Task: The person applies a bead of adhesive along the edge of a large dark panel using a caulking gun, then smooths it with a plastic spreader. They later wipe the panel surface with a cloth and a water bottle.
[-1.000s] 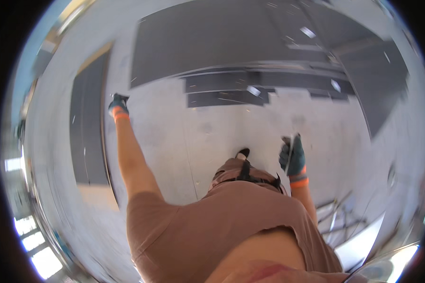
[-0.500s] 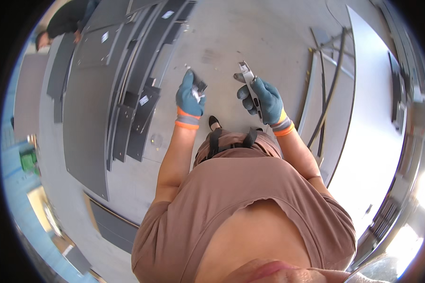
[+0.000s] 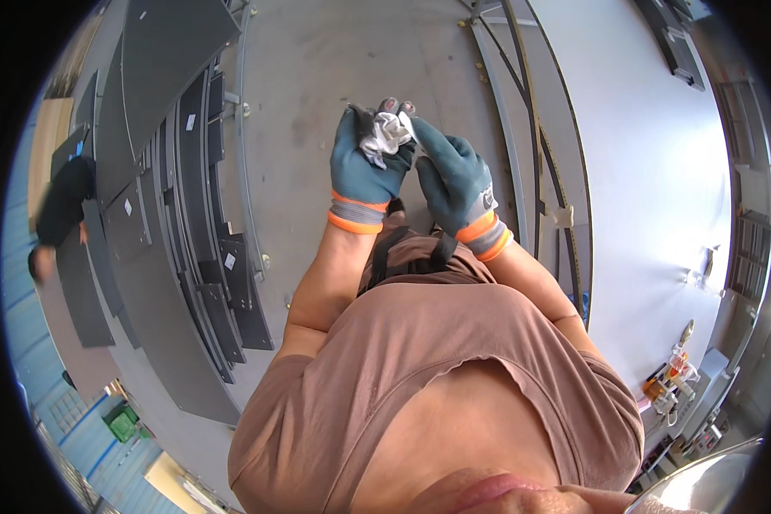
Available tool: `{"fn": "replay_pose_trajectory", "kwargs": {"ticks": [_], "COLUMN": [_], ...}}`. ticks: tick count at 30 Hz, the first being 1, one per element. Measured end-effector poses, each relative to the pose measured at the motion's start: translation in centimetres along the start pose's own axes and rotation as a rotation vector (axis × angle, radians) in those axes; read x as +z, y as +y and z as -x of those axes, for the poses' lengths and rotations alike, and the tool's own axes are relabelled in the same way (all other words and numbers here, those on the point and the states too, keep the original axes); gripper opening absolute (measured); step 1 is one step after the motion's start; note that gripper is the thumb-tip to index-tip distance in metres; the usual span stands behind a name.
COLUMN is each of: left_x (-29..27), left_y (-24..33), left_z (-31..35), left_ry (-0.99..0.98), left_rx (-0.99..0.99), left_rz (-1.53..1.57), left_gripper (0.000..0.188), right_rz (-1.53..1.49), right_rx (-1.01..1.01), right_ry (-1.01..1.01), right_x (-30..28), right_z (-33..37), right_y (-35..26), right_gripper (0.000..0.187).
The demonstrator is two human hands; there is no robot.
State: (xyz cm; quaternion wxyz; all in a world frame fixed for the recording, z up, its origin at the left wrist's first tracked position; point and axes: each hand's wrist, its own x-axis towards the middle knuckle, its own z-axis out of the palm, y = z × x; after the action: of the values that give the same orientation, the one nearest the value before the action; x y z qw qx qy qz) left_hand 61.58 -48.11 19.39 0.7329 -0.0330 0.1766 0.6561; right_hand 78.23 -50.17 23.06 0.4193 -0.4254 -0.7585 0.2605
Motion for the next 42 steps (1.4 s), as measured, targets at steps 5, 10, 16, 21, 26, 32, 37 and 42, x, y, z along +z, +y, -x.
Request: {"fn": "replay_pose_trajectory", "kwargs": {"ticks": [5, 10, 16, 21, 26, 32, 37, 42], "left_x": [2.2, 2.3, 0.6, -0.4, 0.8, 4.5, 5.8, 7.1], "left_y": [-0.1, 1.8, 3.7, 5.0, 4.9, -1.0, -5.2, -11.9], "left_z": [-2.2, -4.8, -6.5, -8.3, -9.7, -11.0, -13.8, -15.7], "left_ry": [-0.086, -0.043, 0.024, -0.012, -0.173, -0.041, 0.025, 0.144], "left_rx": [0.046, -0.040, -0.203, -0.250, -0.320, -0.203, -0.201, -0.044], "left_rz": [-0.258, -0.224, -0.035, -0.027, 0.069, -0.077, -0.144, -0.451], "left_gripper": [0.042, 0.035, 0.030, 0.031, 0.034, 0.034, 0.035, 0.030], "right_rz": [0.150, 0.275, 0.398, 0.345, 0.031, 0.262, 0.214, -0.080], "right_rx": [0.066, 0.132, 0.179, 0.283, 0.142, 0.174, 0.134, 0.146], "right_ry": [-0.166, -0.340, -0.461, -0.465, -0.023, -0.136, -0.232, -0.386], "right_x": [2.1, 2.7, 3.6, 1.9, -1.5, -0.4, -5.7, -11.2], "right_z": [-0.9, -3.8, -4.4, -3.8, -3.9, -6.3, -6.5, -6.0], "right_y": [0.3, 0.2, 0.0, -1.4, -0.2, 3.0, 7.1, 12.6], "right_gripper": [0.067, 0.067, 0.065, 0.063, 0.067, 0.071, 0.064, 0.050]}}
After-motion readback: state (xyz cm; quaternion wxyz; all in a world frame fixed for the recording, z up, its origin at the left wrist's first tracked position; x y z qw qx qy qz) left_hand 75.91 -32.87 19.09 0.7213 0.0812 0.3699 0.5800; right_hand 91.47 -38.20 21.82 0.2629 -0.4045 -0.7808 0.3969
